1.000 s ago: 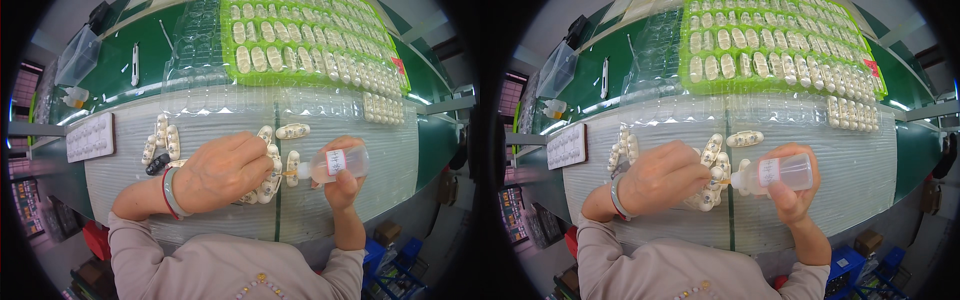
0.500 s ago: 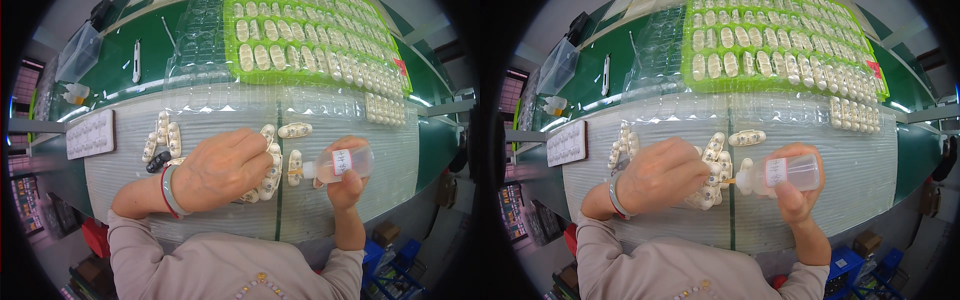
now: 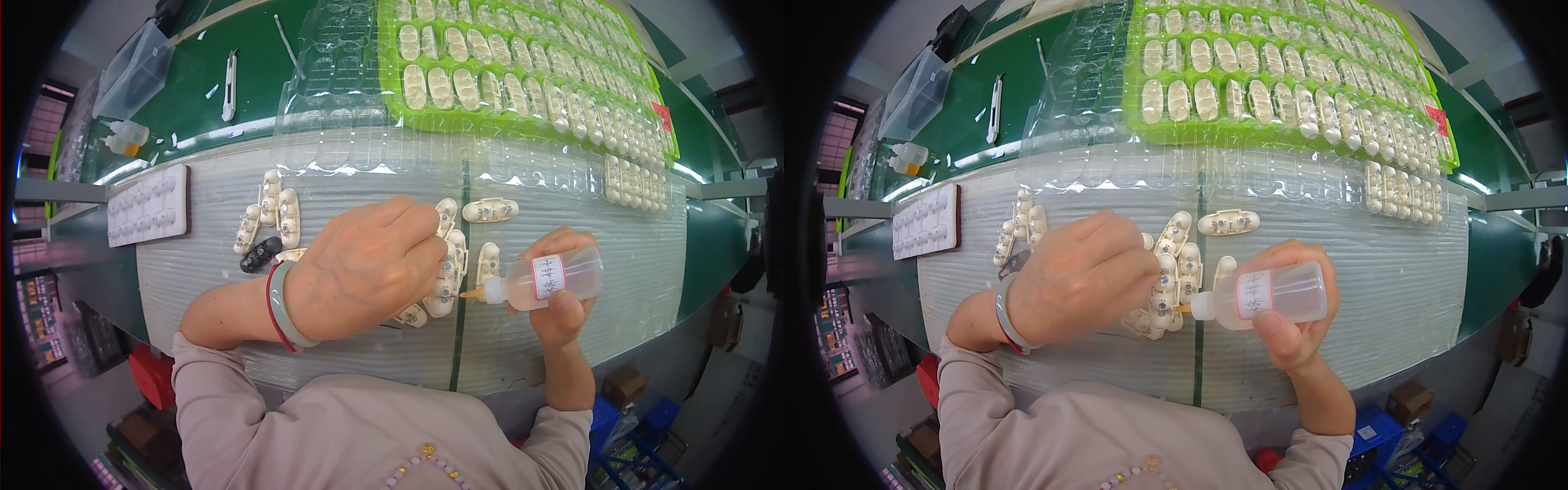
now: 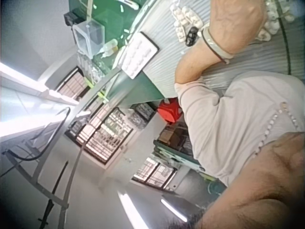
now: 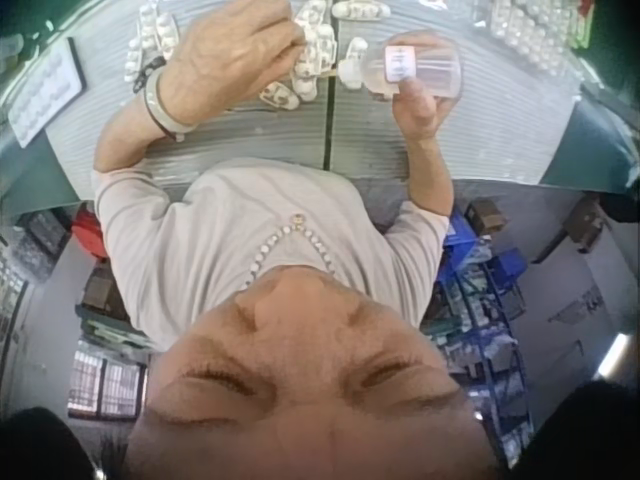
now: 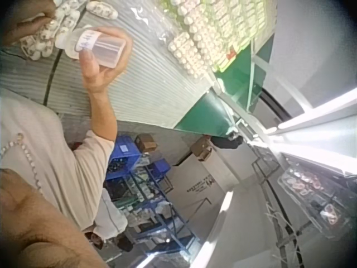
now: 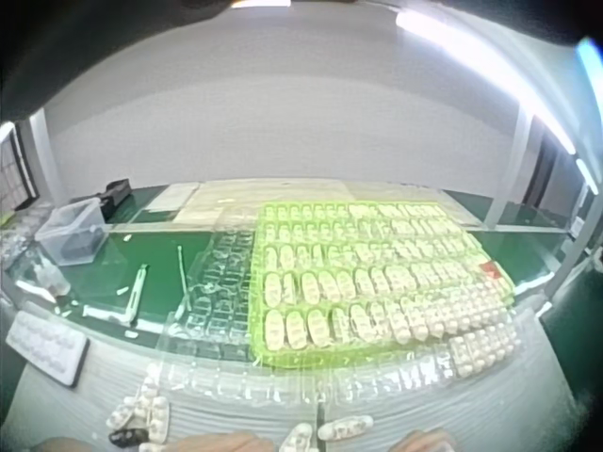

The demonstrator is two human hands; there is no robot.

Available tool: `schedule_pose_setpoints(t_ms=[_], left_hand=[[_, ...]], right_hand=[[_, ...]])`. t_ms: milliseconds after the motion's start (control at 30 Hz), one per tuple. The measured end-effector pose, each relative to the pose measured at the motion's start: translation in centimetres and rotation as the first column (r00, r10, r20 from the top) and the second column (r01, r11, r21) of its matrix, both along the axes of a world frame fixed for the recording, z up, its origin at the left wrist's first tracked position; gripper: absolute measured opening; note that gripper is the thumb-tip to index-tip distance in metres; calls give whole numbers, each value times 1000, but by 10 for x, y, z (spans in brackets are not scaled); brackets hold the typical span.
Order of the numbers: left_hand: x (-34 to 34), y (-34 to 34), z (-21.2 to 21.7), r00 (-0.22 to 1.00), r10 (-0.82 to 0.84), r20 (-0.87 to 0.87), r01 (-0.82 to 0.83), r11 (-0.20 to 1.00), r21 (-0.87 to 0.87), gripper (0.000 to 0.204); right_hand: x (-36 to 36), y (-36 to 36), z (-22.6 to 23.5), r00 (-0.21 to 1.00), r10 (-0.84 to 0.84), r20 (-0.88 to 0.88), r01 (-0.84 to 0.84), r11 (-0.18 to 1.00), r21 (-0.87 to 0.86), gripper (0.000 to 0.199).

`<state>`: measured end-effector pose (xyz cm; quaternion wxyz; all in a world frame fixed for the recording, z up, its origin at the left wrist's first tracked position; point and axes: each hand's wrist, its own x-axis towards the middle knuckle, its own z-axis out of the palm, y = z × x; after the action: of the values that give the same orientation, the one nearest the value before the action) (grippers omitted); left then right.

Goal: The person applies a liquid from a small bottle onto small white components arranged on a table. They then pick up the treated components and place them into a green plastic tray. The process is repeated continuously throughout the clip.

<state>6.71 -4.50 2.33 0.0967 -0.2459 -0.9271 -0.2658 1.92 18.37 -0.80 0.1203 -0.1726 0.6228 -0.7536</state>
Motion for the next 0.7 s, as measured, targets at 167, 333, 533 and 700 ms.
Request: schedule_pose_setpoints(t_ms=[167, 333, 533, 700], left_hand=[[0, 0, 1, 1000, -15, 22, 15, 1000, -26, 14], [0, 0, 0, 1000, -4, 11, 4, 1000, -5, 14], [0, -1, -1, 1000, 12, -1, -12, 1000, 2, 14], [0, -2, -2, 1000, 1, 5, -1, 1000, -7, 13]], right_hand=[[0, -2, -1, 1000, 11, -9, -11, 999, 30, 40], [-1, 0, -5, 1000, 11, -20, -10, 999, 51, 47], [-2, 5, -4, 998, 41, -38, -38, 996, 75, 51], [-2, 2, -6, 990, 29, -139, -15, 994, 106, 49]])
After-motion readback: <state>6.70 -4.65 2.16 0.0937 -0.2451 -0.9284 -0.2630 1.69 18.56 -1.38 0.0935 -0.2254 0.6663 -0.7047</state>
